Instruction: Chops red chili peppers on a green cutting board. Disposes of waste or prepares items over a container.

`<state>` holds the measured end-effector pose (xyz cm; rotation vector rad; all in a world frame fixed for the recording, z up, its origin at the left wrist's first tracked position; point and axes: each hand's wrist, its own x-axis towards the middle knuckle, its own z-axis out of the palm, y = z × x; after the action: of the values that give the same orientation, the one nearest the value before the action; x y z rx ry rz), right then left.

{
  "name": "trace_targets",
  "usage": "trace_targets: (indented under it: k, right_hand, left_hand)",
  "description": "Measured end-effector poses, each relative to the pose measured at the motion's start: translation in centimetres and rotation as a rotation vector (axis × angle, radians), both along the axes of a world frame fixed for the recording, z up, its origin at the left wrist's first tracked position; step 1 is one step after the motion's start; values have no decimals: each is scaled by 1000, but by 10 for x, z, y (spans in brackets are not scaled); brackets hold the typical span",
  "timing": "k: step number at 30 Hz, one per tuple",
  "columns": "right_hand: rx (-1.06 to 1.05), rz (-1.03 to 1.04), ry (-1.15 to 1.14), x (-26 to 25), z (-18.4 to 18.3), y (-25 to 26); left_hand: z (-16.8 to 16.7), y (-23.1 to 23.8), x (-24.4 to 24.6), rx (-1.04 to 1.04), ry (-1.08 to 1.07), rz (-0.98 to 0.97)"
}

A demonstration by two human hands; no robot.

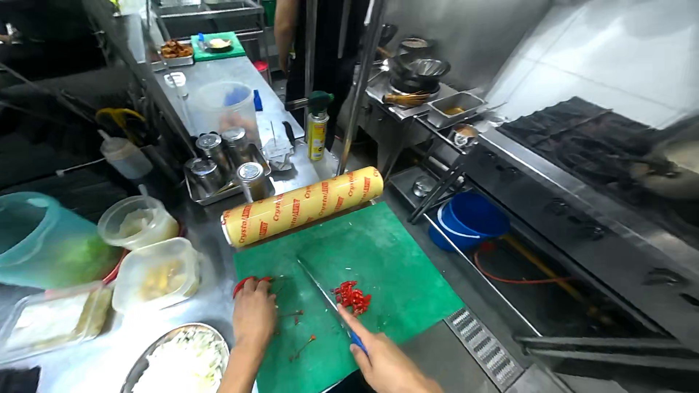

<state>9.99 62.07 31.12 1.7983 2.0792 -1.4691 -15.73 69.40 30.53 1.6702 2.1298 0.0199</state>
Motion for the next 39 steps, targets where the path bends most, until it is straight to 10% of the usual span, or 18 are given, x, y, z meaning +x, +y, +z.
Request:
trace_targets:
  k: [6, 13, 39]
  right_hand:
    - [5, -32, -51, 17, 5, 12]
    - [-5, -40, -73, 14, 13, 15]
    - [-38, 20, -162, -11, 13, 20]
  left_hand:
    - [9, -4, 6, 255, -75, 14]
    - [-2, -35, 76, 226, -744, 174]
    - [-43, -62, 96, 376, -634, 239]
